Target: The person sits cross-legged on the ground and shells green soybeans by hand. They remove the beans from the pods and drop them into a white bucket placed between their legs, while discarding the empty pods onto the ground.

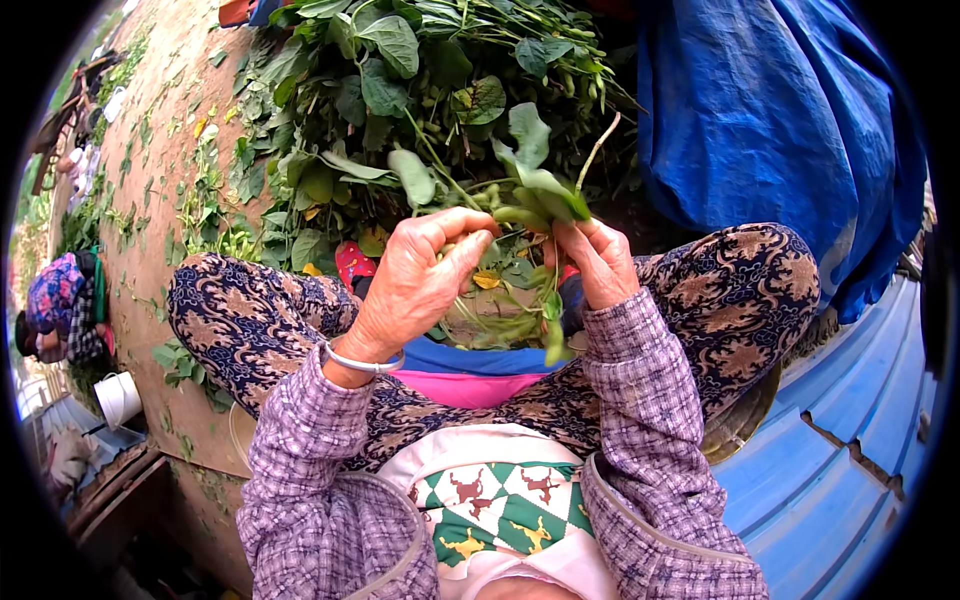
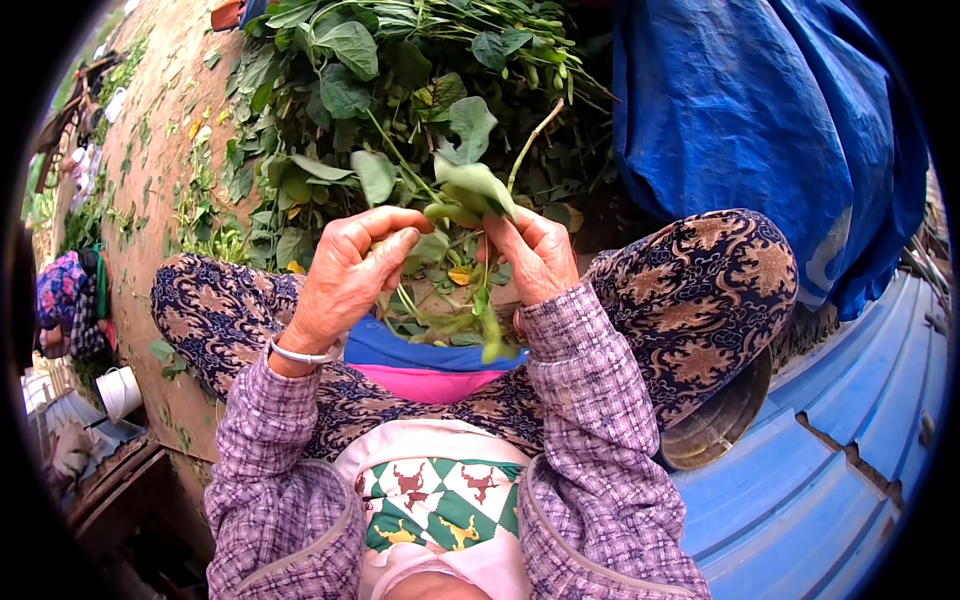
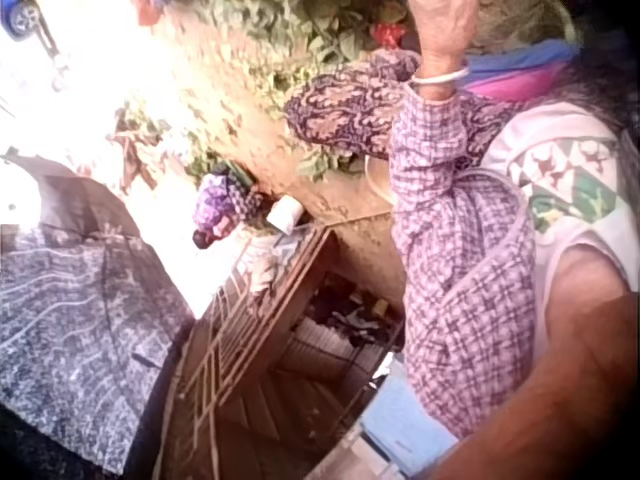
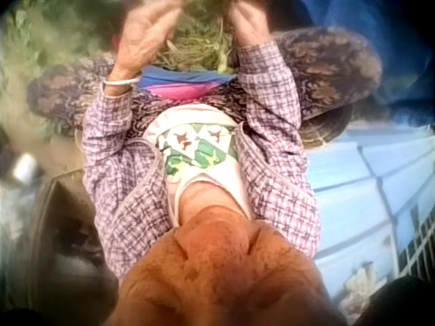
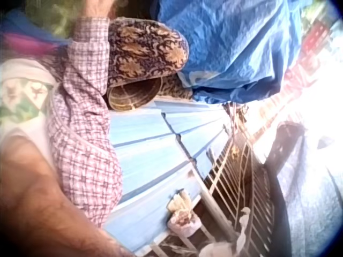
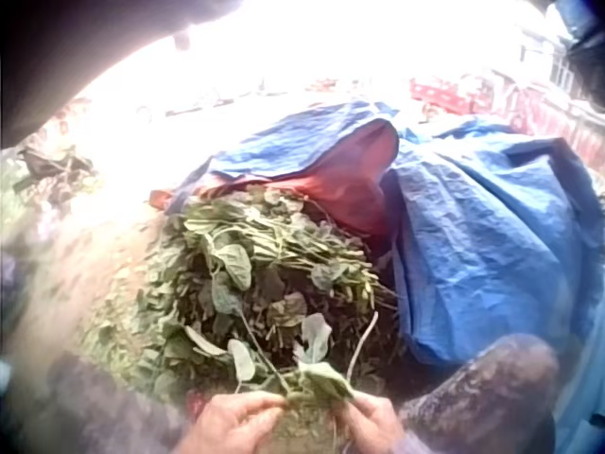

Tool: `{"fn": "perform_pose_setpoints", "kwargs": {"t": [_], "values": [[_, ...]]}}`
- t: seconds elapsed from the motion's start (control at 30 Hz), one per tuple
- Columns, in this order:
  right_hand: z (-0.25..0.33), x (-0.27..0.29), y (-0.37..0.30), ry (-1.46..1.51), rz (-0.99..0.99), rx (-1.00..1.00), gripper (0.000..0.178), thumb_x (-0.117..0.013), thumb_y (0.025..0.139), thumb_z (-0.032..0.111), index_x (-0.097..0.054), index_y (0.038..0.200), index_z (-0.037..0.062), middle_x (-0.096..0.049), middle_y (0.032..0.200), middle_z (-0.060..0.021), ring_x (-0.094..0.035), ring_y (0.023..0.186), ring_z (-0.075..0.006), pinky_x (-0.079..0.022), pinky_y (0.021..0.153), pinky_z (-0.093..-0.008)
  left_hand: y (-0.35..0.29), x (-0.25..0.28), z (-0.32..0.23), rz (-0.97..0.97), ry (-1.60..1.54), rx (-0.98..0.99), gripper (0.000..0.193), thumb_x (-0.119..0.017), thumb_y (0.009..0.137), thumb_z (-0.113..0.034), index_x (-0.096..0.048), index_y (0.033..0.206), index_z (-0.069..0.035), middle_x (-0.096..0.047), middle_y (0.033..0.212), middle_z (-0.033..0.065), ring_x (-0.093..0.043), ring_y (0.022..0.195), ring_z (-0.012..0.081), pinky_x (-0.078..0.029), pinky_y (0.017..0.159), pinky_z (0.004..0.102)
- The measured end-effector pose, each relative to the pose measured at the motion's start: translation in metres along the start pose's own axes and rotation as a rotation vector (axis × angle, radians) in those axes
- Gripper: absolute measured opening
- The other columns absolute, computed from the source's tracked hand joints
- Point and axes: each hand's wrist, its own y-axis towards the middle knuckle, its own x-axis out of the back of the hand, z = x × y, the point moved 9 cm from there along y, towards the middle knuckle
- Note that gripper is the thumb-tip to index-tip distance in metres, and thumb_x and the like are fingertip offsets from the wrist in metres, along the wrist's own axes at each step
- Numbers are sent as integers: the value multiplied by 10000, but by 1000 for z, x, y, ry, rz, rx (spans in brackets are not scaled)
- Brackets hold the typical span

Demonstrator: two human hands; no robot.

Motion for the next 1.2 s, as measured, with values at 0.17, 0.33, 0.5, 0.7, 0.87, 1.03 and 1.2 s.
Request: {"fn": "perform_pose_setpoints", "kwargs": {"t": [0.17,0.33,0.5,0.7,0.87,1.03,1.2], "values": [[1,-8,-8,4,-106,-80,236,-541,870,151,-573,1027,-22,-585,764,-20,-544,678,-75,-447,661,-217,4,17,-8,-69,-20,-9,176,-531,870,-139,-612,945,-2,-467,586,-69,-399,506,4,-319,465,149],[-7,-23,-8,-26,22,-97,197,-559,859,146,-584,965,-19,-579,754,-1,-528,646,-56,-437,611,-199,3,4,0,-25,-100,-41,211,-656,772,-116,-601,939,1,-513,693,-36,-405,599,19,-353,514,174],[-15,-32,-9,-121,93,-157,160,-583,842,141,-600,905,-6,-576,706,8,-519,625,-40,-431,580,-191,7,13,-4,-82,153,-145,168,-660,751,-96,-598,875,1,-477,674,-17,-401,593,41,-344,510,200],[-19,-38,-8,-31,54,-148,154,-570,854,141,-596,886,-7,-564,690,21,-526,646,-38,-438,594,-185,2,0,-7,53,188,-191,85,-601,784,-62,-592,801,20,-528,684,29,-502,634,87,-407,553,214],[-17,-35,-8,-53,116,-145,213,-529,881,204,-615,876,9,-526,669,47,-428,574,-19,-345,516,-178,-1,-8,14,147,-274,95,113,-564,842,-116,-579,886,-14,-531,684,-27,-429,579,8,-331,497,142],[-28,-48,-13,7,243,-282,214,-573,856,225,-615,901,21,-549,708,60,-459,607,-7,-364,540,-163,-8,-13,24,215,-462,252,166,-557,848,-136,-566,946,-3,-536,709,-26,-394,538,-2,-331,475,136],[-33,-43,-10,-29,206,-256,201,-609,828,232,-597,809,33,-522,664,62,-440,578,-7,-342,508,-168,-8,-20,38,239,-725,274,205,-525,866,-146,-547,991,15,-538,726,-5,-325,499,-5,-279,444,125]]}}
